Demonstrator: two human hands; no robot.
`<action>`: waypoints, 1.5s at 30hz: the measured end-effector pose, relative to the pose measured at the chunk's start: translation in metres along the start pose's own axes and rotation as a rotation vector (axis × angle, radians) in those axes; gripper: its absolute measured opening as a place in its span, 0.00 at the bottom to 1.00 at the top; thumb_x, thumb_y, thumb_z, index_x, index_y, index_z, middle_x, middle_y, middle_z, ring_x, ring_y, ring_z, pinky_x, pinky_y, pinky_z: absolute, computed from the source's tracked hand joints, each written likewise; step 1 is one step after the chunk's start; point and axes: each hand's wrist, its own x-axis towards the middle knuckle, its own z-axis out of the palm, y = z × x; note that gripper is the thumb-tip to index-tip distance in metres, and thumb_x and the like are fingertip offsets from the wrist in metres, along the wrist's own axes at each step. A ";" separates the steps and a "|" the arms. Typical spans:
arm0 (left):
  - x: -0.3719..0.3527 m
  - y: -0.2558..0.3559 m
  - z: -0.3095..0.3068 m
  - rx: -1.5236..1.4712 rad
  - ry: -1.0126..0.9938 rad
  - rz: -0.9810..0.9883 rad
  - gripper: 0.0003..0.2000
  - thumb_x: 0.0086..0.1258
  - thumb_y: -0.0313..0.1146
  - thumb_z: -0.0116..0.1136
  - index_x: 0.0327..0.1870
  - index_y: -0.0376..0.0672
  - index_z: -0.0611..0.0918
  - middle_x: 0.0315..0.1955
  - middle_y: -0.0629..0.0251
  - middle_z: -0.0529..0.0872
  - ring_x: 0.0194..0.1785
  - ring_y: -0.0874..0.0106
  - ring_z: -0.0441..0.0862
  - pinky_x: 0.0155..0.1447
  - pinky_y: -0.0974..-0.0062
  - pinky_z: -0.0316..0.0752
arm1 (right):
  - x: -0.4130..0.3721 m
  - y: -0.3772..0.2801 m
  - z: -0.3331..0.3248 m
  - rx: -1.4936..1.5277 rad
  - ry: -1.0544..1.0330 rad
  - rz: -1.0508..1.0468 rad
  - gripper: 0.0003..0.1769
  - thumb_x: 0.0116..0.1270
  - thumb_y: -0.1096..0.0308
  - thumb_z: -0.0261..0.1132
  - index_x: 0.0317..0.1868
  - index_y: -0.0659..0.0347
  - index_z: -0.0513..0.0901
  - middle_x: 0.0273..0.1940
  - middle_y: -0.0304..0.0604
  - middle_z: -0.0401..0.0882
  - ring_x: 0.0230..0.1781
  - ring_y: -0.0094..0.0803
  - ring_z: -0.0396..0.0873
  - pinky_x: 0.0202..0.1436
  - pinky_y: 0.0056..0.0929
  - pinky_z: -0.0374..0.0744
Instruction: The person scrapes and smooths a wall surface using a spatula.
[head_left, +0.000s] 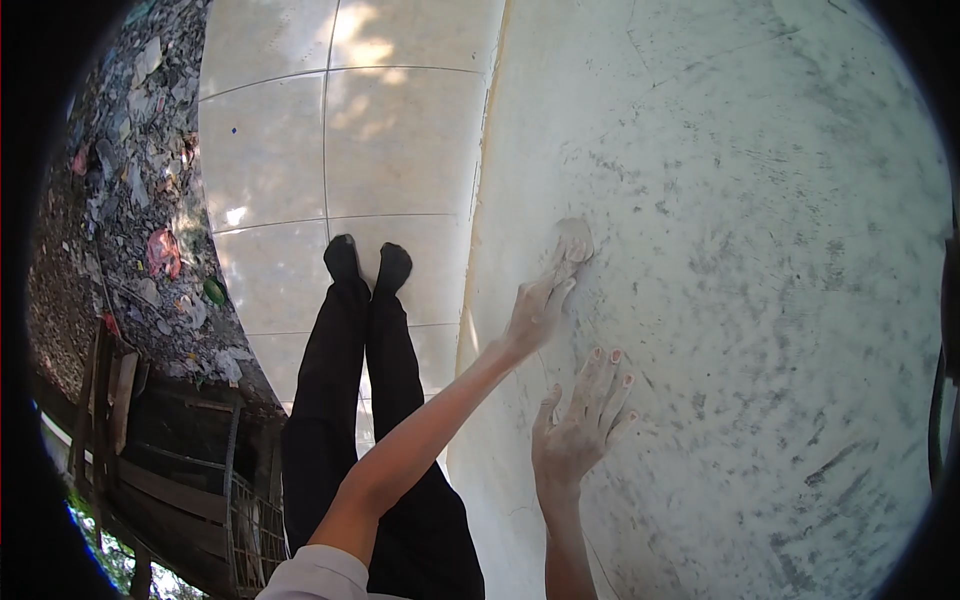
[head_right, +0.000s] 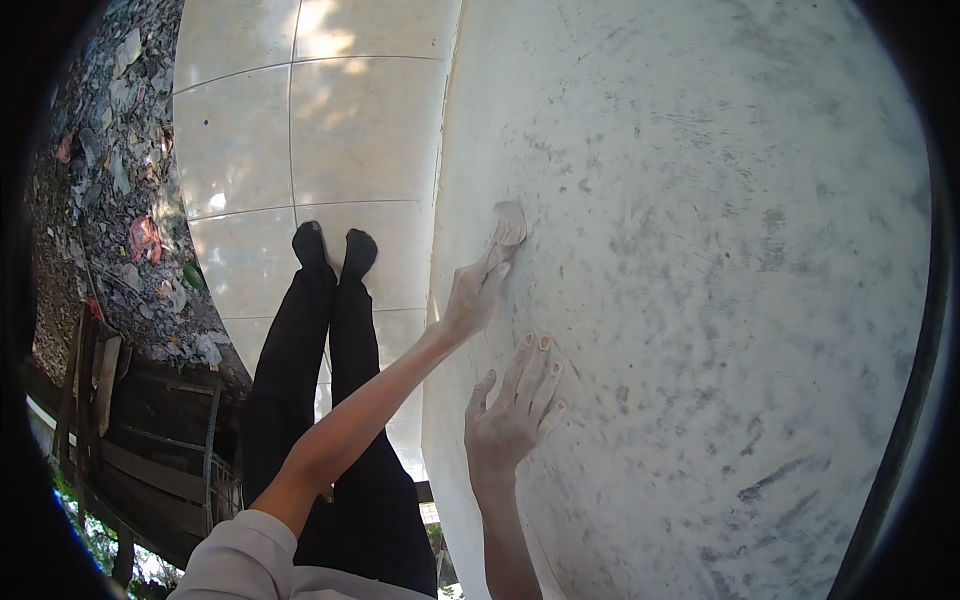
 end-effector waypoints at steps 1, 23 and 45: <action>0.031 0.007 -0.006 0.074 -0.096 -0.230 0.18 0.75 0.36 0.47 0.55 0.28 0.76 0.27 0.47 0.82 0.30 0.72 0.72 0.41 0.72 0.71 | 0.001 0.000 -0.001 -0.007 -0.003 0.000 0.32 0.68 0.56 0.54 0.72 0.50 0.65 0.73 0.36 0.61 0.72 0.38 0.60 0.76 0.48 0.41; -0.015 0.081 0.001 -0.037 -0.271 -0.022 0.20 0.75 0.26 0.44 0.67 0.36 0.68 0.65 0.48 0.70 0.69 0.70 0.67 0.65 0.78 0.66 | -0.036 0.011 -0.014 0.143 -0.011 -0.006 0.34 0.66 0.59 0.55 0.72 0.56 0.64 0.73 0.40 0.61 0.71 0.40 0.63 0.66 0.51 0.64; 0.058 0.103 0.017 0.112 -0.175 -0.264 0.18 0.75 0.36 0.49 0.52 0.26 0.77 0.24 0.48 0.82 0.27 0.75 0.72 0.39 0.72 0.72 | -0.057 0.016 -0.003 0.209 0.053 -0.002 0.34 0.65 0.60 0.55 0.72 0.57 0.63 0.72 0.41 0.62 0.70 0.40 0.64 0.66 0.49 0.65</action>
